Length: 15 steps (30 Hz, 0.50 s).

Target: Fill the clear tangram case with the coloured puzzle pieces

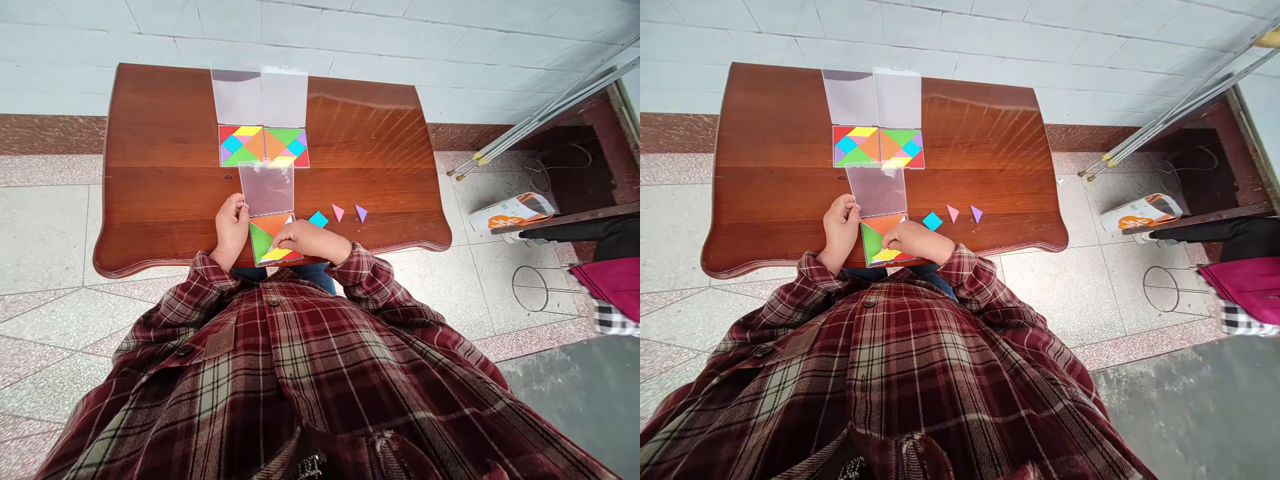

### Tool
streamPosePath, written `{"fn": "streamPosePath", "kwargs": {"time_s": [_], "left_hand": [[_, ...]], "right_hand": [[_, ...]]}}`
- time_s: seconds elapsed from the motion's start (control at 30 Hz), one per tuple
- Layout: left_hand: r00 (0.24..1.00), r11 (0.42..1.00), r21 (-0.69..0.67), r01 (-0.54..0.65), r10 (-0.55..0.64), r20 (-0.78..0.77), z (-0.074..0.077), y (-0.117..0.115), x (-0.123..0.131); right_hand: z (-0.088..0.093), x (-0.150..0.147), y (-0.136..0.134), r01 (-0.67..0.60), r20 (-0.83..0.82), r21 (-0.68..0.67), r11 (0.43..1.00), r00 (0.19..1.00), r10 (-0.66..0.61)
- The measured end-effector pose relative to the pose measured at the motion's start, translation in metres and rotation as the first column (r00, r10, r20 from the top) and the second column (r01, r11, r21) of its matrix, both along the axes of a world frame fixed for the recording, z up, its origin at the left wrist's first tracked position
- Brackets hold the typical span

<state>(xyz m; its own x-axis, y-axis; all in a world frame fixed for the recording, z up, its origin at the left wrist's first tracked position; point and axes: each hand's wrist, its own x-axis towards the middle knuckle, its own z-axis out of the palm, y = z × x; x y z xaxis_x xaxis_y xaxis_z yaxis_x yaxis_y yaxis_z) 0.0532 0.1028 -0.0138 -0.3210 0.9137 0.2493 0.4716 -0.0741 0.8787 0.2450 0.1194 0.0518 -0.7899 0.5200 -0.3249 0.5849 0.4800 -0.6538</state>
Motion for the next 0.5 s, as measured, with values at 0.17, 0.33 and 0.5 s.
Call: {"fn": "streamPosePath", "kwargs": {"time_s": [0.17, 0.33, 0.5], "left_hand": [[1.0, 1.0, 0.017, -0.003, 0.003, -0.001, -0.002, 0.001, 0.0], [1.0, 1.0, 0.014, 0.0, 0.0, 0.014, -0.004, 0.001, 0.0], [1.0, 1.0, 0.014, 0.008, -0.009, 0.013, -0.005, 0.001, -0.001]], "right_hand": [[0.001, -0.013, 0.002, -0.078, 0.156, 0.122, 0.989, 0.986, 0.059], [0.003, -0.019, -0.003, -0.136, 0.211, 0.164, 0.977, 0.972, 0.1], [0.003, -0.022, -0.007, -0.136, 0.21, 0.168, 0.976, 0.973, 0.1]]}}
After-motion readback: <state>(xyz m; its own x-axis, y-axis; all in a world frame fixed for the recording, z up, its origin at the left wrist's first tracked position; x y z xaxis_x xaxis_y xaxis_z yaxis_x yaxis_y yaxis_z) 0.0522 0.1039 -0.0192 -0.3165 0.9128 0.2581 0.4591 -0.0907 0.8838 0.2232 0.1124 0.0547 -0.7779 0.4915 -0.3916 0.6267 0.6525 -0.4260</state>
